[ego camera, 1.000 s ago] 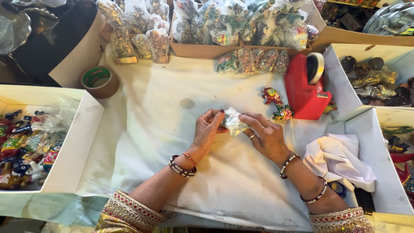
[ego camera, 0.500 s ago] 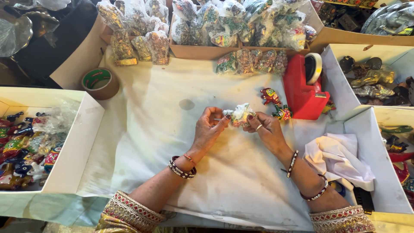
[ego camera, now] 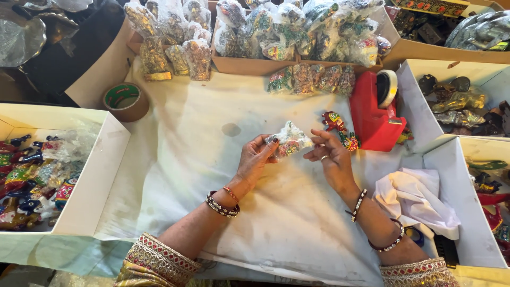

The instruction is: Packaging small colorful figurines into plastic bags and sealing them with tape.

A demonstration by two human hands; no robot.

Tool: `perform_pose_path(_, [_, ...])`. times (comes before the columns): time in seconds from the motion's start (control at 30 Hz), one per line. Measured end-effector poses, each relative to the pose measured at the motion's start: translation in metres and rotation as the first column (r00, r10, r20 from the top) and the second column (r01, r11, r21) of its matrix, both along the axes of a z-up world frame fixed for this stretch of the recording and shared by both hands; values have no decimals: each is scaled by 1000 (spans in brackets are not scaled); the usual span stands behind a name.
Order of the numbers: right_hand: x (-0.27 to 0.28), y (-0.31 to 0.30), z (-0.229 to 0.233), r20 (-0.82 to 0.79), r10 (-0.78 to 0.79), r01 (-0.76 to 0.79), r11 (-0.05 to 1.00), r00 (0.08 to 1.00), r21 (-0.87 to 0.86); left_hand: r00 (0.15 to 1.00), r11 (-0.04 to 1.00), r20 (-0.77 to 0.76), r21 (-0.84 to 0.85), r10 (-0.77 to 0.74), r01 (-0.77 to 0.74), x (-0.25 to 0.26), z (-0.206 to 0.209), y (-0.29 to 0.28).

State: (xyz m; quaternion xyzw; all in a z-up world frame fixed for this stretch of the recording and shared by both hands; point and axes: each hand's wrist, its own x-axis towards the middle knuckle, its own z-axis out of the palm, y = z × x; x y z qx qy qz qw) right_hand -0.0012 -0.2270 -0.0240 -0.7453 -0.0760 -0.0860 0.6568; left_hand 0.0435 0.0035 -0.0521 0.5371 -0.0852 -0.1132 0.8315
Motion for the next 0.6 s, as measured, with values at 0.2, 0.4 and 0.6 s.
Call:
perform_pose_path(0.2, [-18,24,40,327,60,82,911,943,-405,996,996,47,43,-80,78,1,-9,1])
perform_pose_path(0.4, [-19,24,36,386,102,67,914,917,-400,987,989,86,74,-134,128,-3,-6,-2])
perform_pose_path(0.6, [-7,12,10,156,-87,140,917,984,-374,991,984,38,126,-128,122,-11,14,-1])
